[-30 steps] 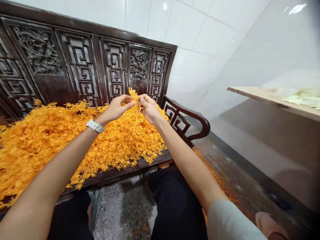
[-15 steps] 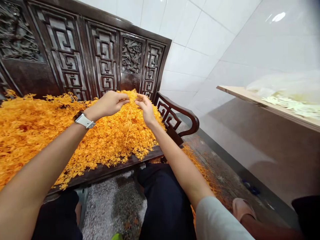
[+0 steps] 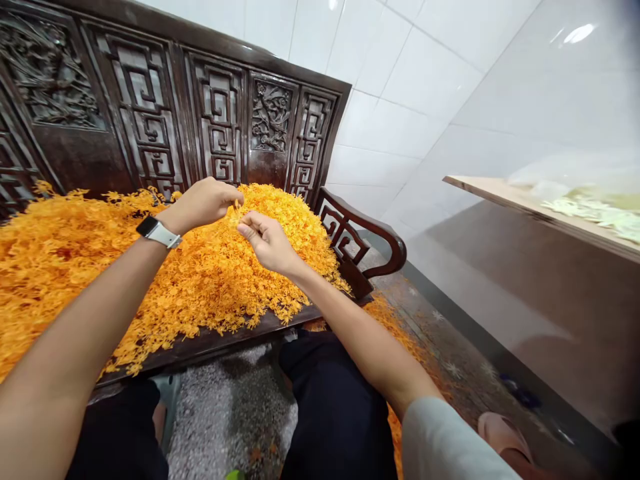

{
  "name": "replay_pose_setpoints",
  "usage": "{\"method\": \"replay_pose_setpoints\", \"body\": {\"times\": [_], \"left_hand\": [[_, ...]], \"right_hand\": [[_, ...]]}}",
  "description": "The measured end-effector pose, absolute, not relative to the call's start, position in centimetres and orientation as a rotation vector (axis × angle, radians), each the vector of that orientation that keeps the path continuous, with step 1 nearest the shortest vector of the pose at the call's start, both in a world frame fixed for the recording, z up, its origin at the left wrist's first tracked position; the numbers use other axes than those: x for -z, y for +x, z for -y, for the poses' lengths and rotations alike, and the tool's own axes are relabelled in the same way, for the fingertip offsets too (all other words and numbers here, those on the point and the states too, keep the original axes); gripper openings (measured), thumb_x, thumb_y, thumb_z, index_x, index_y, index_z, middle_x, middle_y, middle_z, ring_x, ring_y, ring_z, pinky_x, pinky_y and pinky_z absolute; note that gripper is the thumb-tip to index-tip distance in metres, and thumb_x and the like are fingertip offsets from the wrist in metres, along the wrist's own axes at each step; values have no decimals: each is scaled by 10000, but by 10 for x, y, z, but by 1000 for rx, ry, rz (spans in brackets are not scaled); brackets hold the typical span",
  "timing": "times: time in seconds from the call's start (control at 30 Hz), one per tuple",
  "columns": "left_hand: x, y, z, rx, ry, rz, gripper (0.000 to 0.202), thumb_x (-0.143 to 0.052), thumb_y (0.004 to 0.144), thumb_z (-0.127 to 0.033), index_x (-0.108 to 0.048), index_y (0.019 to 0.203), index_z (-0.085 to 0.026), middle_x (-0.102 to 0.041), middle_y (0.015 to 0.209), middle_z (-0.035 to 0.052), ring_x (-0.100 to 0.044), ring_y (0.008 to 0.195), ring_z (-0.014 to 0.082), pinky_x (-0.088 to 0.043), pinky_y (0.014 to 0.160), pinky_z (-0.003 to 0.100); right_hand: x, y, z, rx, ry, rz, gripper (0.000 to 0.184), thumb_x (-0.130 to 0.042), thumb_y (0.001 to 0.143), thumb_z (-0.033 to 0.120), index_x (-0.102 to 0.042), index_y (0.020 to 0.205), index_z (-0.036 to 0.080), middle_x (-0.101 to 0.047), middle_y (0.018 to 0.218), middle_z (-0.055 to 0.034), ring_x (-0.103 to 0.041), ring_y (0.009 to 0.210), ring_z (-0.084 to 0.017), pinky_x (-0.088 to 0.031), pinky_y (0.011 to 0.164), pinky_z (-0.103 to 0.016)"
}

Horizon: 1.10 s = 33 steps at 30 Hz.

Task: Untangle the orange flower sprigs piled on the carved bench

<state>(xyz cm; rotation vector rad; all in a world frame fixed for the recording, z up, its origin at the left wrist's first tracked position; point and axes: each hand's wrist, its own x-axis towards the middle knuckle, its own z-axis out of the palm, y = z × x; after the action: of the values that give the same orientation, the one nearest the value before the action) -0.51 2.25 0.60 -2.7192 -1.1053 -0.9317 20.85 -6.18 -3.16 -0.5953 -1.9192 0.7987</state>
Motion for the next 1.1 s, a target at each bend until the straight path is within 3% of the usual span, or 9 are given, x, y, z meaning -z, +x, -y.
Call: {"method": "replay_pose_setpoints", "body": {"times": [0.2,0.3,0.43,0.5,0.6,0.77,0.93,1.03,1.1], "left_hand": [[-15,3,-12,747,-2623,1017,302,-516,757,-57,-752,830,-231,-753,826,34,-697,833,225,-449,906,392],[-13,-10,-18,747,-2529,1136,231,-534,765,-51,-693,790,-218,-728,808,23,-658,826,214,-414,949,402],[-6,-51,-36,749,-2296,1519,139,-571,862,-130,-678,807,-200,-669,746,47,-571,724,225,-404,783,365],[-4,-64,-40,868,-2324,1637,150,-587,944,-234,-691,848,-185,-653,722,38,-548,708,203,-400,737,331],[-7,-62,-38,1255,-2419,1799,241,-575,1006,-332,-671,862,-163,-678,720,29,-585,667,167,-447,702,295],[-14,-35,-27,1652,-2507,1948,225,-577,1005,-297,-661,846,-163,-720,790,97,-666,632,193,-506,641,322],[-15,-19,-26,1794,-2603,1932,189,-565,1020,-252,-650,893,-141,-721,819,104,-683,635,173,-551,698,339],[-19,-14,-28,1922,-2642,1913,194,-554,1038,-280,-584,893,-156,-723,849,89,-688,635,153,-561,745,345],[-21,-11,-28,2029,-2683,1880,264,-527,1063,-366,-529,880,-175,-729,889,97,-686,637,155,-560,737,350]], "right_hand": [[22,221,59,-804,-580,1981,308,-600,1026,405,-511,788,230,-452,715,22,-400,675,-152,-326,677,-323],[16,215,78,-958,-446,2115,277,-584,1034,397,-571,814,229,-545,767,8,-457,677,-145,-377,679,-316],[10,198,112,-1388,29,2489,135,-632,1008,284,-656,903,202,-654,897,-16,-580,819,-146,-469,793,-304],[7,197,113,-1607,146,2454,38,-718,952,238,-699,956,205,-673,882,2,-578,756,-125,-469,738,-286],[9,209,90,-1735,-128,1874,144,-788,895,262,-694,1004,248,-666,797,29,-552,632,-108,-474,633,-268],[28,222,39,-1702,-727,702,180,-741,855,158,-566,861,200,-558,690,40,-423,557,-67,-415,533,-190],[49,210,30,-1521,-861,862,139,-639,831,141,-599,953,192,-544,692,39,-418,544,-87,-388,520,-216],[57,202,28,-1350,-930,1035,240,-701,804,202,-571,1004,218,-625,908,-16,-547,703,-121,-457,607,-250],[62,200,23,-1260,-1010,1039,422,-802,792,305,-531,1108,237,-620,1126,-66,-615,931,-162,-498,712,-276]]}}
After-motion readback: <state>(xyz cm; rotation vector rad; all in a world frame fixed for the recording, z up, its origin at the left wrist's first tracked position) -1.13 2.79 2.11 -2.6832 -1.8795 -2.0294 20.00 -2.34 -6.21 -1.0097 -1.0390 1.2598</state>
